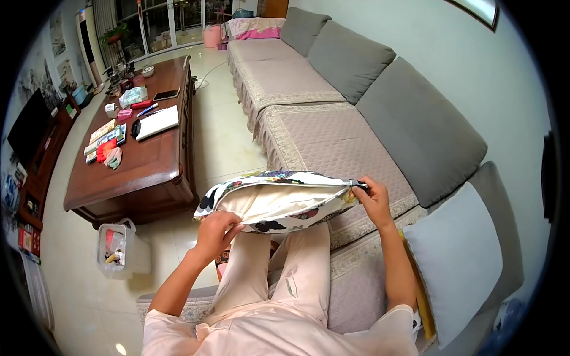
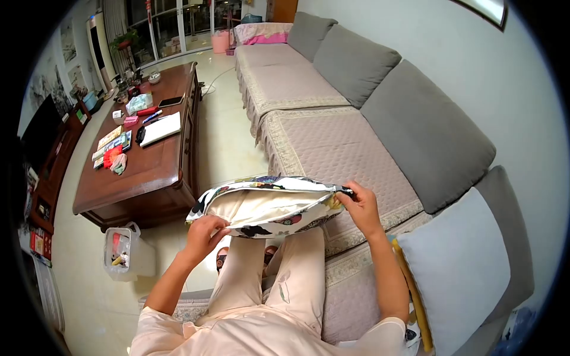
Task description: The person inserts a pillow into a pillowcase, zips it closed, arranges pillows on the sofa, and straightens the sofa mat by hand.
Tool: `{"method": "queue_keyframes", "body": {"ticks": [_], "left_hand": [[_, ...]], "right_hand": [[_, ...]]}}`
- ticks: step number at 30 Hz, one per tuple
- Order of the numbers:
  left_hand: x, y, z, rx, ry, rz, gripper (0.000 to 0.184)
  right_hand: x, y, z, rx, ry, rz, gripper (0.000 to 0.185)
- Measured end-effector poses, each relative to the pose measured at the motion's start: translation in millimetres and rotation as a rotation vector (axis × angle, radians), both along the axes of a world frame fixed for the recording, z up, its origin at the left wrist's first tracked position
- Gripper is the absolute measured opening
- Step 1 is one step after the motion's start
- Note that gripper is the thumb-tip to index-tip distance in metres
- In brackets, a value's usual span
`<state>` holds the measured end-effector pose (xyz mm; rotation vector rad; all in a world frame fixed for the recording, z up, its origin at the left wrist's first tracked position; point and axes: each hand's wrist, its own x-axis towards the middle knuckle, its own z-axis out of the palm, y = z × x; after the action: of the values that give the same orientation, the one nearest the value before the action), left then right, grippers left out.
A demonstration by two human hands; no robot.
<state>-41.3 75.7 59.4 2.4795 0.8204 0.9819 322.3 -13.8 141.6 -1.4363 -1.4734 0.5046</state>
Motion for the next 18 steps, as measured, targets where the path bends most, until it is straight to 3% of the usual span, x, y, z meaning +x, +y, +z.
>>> {"method": "queue_keyframes", "body": {"ticks": [4,7,9,10,12,15,18], "left_hand": [[5.9,-5.8,10.0,-0.026,0.093,0.026,0.014],[52.7,-15.2,30.2,-0.052,-0.270,-0.068,0.019],[89.4,-23.1,35.0,-0.529,-0.475,-0.199,0.035],[111.0,-19.5,20.4,-0.662,-0.690,-0.310,0.033],[129.1,-11.4,28.0,-0.996,-0.731,-0.328,0.025],[140.9,-16.7,47.7,-1.254,-0.764,-0.350,0.017],[149.9,-15.9,46.8,-1.290,-0.734,-0.324,0.018]], "right_hand": [[-12.1,3.7,-5.6,0.042,0.015,0.032,0.011],[-20.9,9.6,-2.2,0.030,0.062,0.028,0.013],[-25.2,13.8,-3.0,0.024,0.064,0.052,0.015],[-27.3,14.5,-3.6,0.020,0.066,0.062,0.015],[-30.6,12.7,-3.9,0.023,0.076,0.079,0.015],[-30.8,7.8,-4.9,0.016,0.048,0.062,0.014],[-29.2,6.6,-7.9,0.004,0.034,0.070,0.014]]}}
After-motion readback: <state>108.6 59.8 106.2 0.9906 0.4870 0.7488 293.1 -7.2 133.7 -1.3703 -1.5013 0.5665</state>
